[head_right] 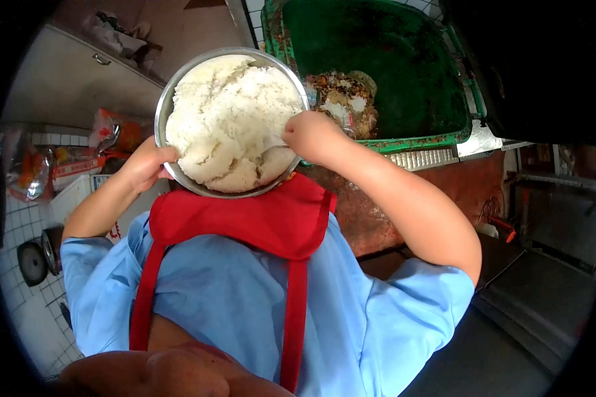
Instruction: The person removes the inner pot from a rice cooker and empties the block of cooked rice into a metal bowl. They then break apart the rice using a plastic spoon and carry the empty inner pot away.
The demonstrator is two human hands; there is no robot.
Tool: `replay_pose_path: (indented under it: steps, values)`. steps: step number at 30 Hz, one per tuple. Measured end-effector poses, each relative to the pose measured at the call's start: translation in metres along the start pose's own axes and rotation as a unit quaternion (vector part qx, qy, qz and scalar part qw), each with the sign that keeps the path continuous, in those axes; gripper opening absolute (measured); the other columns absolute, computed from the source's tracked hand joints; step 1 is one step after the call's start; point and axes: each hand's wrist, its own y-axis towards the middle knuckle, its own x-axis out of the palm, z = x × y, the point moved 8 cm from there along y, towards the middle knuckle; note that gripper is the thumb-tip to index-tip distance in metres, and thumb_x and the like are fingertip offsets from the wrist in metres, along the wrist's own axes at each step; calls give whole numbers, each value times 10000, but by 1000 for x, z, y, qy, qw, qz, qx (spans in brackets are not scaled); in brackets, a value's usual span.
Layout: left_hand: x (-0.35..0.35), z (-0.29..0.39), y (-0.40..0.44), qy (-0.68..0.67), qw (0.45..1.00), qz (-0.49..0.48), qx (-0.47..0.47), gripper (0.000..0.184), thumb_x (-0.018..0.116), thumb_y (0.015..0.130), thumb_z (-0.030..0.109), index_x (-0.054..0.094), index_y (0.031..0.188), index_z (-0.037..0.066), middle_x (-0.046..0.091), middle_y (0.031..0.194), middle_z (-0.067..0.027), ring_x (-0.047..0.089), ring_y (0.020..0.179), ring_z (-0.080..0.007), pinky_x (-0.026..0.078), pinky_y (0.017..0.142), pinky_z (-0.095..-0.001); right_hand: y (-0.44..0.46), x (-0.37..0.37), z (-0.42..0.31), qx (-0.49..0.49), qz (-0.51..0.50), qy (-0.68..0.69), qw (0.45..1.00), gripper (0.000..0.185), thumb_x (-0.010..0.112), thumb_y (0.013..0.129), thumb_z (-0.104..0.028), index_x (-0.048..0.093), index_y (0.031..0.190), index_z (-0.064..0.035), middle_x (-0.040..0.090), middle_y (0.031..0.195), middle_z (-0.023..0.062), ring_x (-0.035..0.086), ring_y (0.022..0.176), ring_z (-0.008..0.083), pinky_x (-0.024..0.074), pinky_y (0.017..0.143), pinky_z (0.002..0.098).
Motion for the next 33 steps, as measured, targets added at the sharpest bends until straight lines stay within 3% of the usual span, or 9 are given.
replay_pose_path:
  steps: [8, 11, 21, 24, 27, 28, 29, 32, 33]
  values:
    - [0, 1, -2, 9, 1000, 2, -10, 418, 532, 728, 27, 514, 1135, -61, 621, 946, -124, 630, 718, -163, 536, 538, -249, 4, 13, 15, -15, 87, 156, 984, 265, 559, 798, -240, 643, 771, 10, 609, 718, 198, 599, 686, 346, 470, 644, 396]
    - [-3, 0, 2, 6, 1000, 9, -5, 415, 536, 729, 28, 511, 1131, -71, 619, 937, -125, 626, 694, -163, 535, 532, -246, 11, 17, 20, -30, 111, 181, 977, 234, 559, 841, -172, 612, 745, 35, 537, 584, 42, 481, 552, 97, 400, 519, 276]
    - [-4, 0, 2, -2, 1000, 18, 6, 423, 533, 726, 24, 503, 1133, -85, 613, 931, -135, 621, 682, -166, 535, 523, -246, -1, -19, 36, 17, 132, 440, 888, 144, 551, 890, -174, 623, 881, -50, 422, 554, -54, 348, 482, 42, 250, 440, 196]
    - [-4, 0, 1, 3, 1000, 27, 4, 434, 533, 723, 23, 497, 1140, -88, 612, 942, -139, 626, 698, -171, 541, 534, -253, -9, -61, 57, -7, 199, 439, 876, 174, 555, 895, -201, 623, 925, -44, 414, 546, -70, 310, 457, 26, 206, 416, 186]
    - [-2, 1, 0, -8, 999, 32, 6, 444, 538, 720, 24, 492, 1147, -88, 612, 951, -142, 634, 716, -178, 552, 553, -263, 6, -75, 110, -6, 170, 460, 871, 180, 541, 896, -222, 633, 912, -67, 419, 536, -71, 281, 416, 28, 208, 388, 199]
    - [-2, 0, 0, -7, 1000, 27, 3, 448, 540, 720, 25, 490, 1151, -86, 612, 956, -143, 636, 722, -180, 555, 558, -266, 16, -73, 152, 84, 170, 385, 903, 191, 548, 879, -231, 637, 914, -66, 518, 565, -20, 407, 412, 98, 307, 398, 241]
    - [-4, -2, 2, -7, 1000, 23, 0, 452, 541, 720, 26, 488, 1154, -84, 612, 961, -145, 639, 729, -183, 559, 563, -268, 32, -82, 199, 132, 232, -58, 962, 192, 543, 862, -218, 639, 905, -58, 630, 676, 85, 575, 514, 255, 438, 469, 341]
    - [-3, 0, 1, -10, 1000, 26, 4, 457, 544, 721, 29, 486, 1161, -79, 612, 973, -150, 644, 740, -189, 564, 571, -274, 11, -93, 208, 248, 257, -324, 876, 159, 535, 841, -188, 618, 897, -64, 654, 810, 156, 623, 692, 365, 496, 588, 428]
    - [-3, 1, 0, -14, 999, 30, 8, 457, 544, 721, 30, 486, 1162, -78, 613, 976, -151, 645, 743, -191, 565, 573, -275, 7, -97, 190, 208, 296, -323, 874, 143, 531, 841, -182, 606, 889, -70, 650, 802, 149, 621, 698, 361, 494, 588, 433]
